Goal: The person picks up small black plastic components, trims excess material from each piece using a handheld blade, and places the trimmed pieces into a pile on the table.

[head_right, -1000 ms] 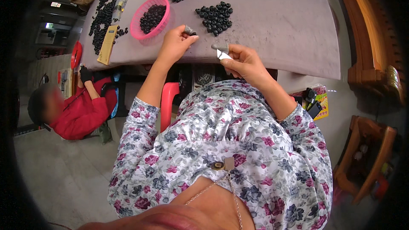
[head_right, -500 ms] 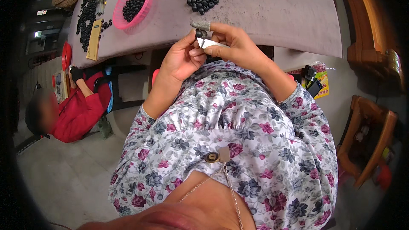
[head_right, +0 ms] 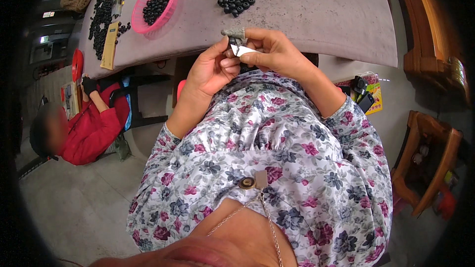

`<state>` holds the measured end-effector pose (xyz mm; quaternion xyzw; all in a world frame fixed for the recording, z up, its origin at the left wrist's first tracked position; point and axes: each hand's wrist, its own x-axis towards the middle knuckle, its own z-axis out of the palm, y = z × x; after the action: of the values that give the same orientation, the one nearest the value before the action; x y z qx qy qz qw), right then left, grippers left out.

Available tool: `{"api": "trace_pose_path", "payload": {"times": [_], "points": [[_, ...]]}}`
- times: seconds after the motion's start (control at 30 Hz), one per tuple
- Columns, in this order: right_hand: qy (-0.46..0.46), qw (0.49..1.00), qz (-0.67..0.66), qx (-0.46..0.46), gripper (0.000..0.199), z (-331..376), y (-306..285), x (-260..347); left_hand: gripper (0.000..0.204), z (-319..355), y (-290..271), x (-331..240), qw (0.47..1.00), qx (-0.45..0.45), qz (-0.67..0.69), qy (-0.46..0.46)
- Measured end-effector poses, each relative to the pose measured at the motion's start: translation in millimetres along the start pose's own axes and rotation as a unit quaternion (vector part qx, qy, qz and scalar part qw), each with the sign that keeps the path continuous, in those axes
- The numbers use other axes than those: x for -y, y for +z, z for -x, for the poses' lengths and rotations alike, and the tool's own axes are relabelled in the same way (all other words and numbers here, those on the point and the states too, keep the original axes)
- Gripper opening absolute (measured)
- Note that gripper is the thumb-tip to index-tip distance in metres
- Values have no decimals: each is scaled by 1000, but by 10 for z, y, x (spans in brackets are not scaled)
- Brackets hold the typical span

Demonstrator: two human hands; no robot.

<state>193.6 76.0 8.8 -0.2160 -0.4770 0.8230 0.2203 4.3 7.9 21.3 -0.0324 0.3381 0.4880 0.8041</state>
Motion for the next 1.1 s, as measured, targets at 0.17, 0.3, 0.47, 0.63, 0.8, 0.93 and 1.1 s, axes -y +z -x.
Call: {"api": "trace_pose_path", "payload": {"times": [0.17,0.3,0.47,0.63,0.8,0.93,1.1], "points": [[1,1000,-15,0,41,8,-3,3,21,15,27,31,1000,7,8,1],[2,1000,-30,-2,37,10,-30,-10,22,1,65,42,1000,8,11,1],[0,999,-42,12,32,13,-42,37,22,-9,95,73,1000,-9,6,12],[-5,999,-48,22,28,-1,-78,-19,23,1,125,143,997,-27,-38,60],[18,995,-92,26,23,8,-95,-39,22,21,170,177,997,-37,-34,67],[29,994,-101,19,22,33,-81,-33,20,26,178,185,998,-29,-19,53],[45,994,-97,-7,21,46,-42,-44,19,61,155,185,998,-30,-16,47]]}}
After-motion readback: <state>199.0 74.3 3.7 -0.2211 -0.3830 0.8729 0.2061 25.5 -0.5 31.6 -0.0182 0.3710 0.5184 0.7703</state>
